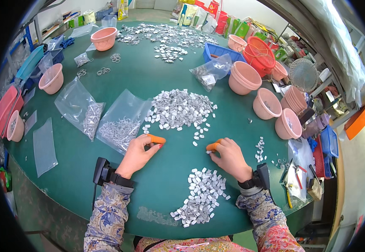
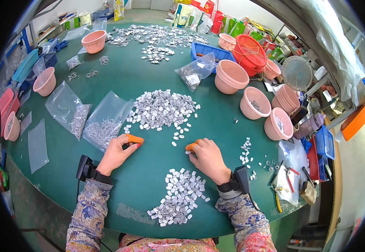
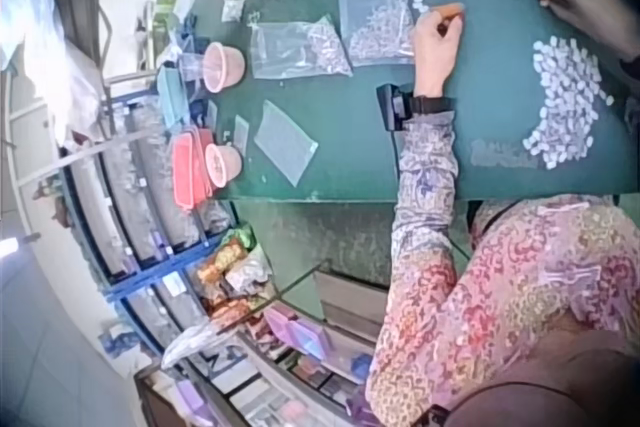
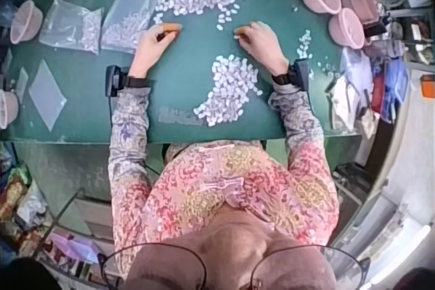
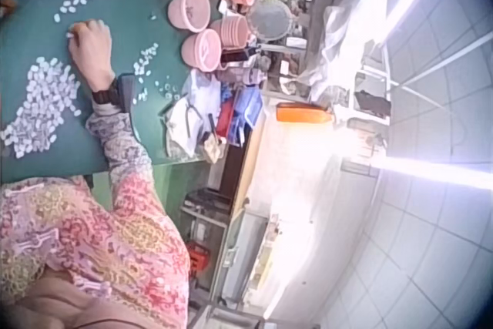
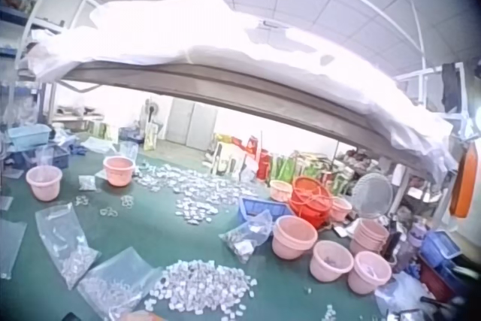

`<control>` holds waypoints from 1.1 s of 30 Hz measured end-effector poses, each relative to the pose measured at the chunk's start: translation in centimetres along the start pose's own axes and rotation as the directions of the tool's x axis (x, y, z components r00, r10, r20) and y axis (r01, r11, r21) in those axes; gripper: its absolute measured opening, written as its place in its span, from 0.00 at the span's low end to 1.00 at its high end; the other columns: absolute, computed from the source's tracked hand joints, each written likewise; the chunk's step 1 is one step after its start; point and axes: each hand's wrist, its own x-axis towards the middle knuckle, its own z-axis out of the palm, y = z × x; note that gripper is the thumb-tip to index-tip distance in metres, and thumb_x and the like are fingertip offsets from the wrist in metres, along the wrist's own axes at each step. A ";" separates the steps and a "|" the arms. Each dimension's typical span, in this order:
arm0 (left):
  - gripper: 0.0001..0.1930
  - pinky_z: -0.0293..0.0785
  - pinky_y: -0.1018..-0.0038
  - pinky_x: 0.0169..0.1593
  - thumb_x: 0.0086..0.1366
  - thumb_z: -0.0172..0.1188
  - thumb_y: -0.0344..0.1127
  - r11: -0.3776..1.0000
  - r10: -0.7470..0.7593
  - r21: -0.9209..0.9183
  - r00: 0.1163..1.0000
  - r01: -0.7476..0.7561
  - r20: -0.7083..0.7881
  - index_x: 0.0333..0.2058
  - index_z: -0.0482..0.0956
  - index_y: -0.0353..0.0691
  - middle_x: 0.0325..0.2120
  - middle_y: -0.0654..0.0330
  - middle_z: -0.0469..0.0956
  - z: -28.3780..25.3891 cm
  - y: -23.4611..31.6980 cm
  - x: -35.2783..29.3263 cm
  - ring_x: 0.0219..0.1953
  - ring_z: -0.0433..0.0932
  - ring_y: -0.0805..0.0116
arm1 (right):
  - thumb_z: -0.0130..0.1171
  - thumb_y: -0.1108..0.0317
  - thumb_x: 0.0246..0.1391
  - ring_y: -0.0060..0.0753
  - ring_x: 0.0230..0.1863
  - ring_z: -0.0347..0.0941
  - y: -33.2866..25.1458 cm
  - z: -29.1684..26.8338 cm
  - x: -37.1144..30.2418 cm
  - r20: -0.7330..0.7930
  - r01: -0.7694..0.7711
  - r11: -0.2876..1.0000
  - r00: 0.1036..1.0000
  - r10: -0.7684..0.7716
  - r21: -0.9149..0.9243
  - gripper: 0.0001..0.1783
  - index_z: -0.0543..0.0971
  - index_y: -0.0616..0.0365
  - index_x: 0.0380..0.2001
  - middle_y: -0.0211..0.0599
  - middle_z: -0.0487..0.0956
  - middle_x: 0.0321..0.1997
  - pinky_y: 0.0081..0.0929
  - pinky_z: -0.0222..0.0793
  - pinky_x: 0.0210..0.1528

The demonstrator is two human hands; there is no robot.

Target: Sorting and inspecting small metal components on a table.

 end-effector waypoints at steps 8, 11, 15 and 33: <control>0.11 0.69 0.77 0.38 0.63 0.63 0.30 0.999 -0.025 0.028 1.000 0.024 0.015 0.44 0.86 0.40 0.29 0.63 0.78 0.1 0.6 0.1 0.30 0.72 0.75 | 0.65 0.72 0.43 0.43 0.36 0.75 0.8 0.7 0.1 -0.015 -0.166 0.986 0.986 0.166 -0.014 0.10 0.79 0.57 0.33 0.38 0.77 0.29 0.37 0.71 0.41; 0.11 0.69 0.76 0.37 0.63 0.64 0.30 0.997 -0.034 0.068 0.999 0.034 0.002 0.44 0.86 0.40 0.29 0.63 0.78 0.0 -0.4 -0.2 0.30 0.72 0.75 | 0.65 0.72 0.43 0.43 0.36 0.75 -0.1 0.2 0.6 0.007 -0.257 0.965 0.966 0.257 0.058 0.10 0.79 0.57 0.33 0.38 0.77 0.28 0.36 0.72 0.41; 0.11 0.68 0.77 0.36 0.63 0.64 0.30 1.000 -0.003 0.010 1.000 0.003 0.000 0.44 0.86 0.40 0.29 0.64 0.78 0.0 -0.2 -0.1 0.29 0.71 0.76 | 0.65 0.72 0.44 0.44 0.35 0.72 0.5 0.5 0.2 -0.074 -0.112 0.992 0.991 0.116 0.057 0.10 0.78 0.59 0.33 0.39 0.74 0.27 0.39 0.71 0.41; 0.10 0.69 0.75 0.33 0.62 0.65 0.31 0.998 0.058 0.008 0.997 -0.058 -0.048 0.42 0.87 0.41 0.26 0.61 0.76 0.4 -0.7 0.0 0.27 0.72 0.72 | 0.52 0.87 0.43 0.43 0.43 0.68 -2.1 0.5 0.4 0.045 0.061 0.975 0.996 -0.073 0.213 0.28 0.85 0.50 0.46 0.36 0.75 0.40 0.36 0.67 0.48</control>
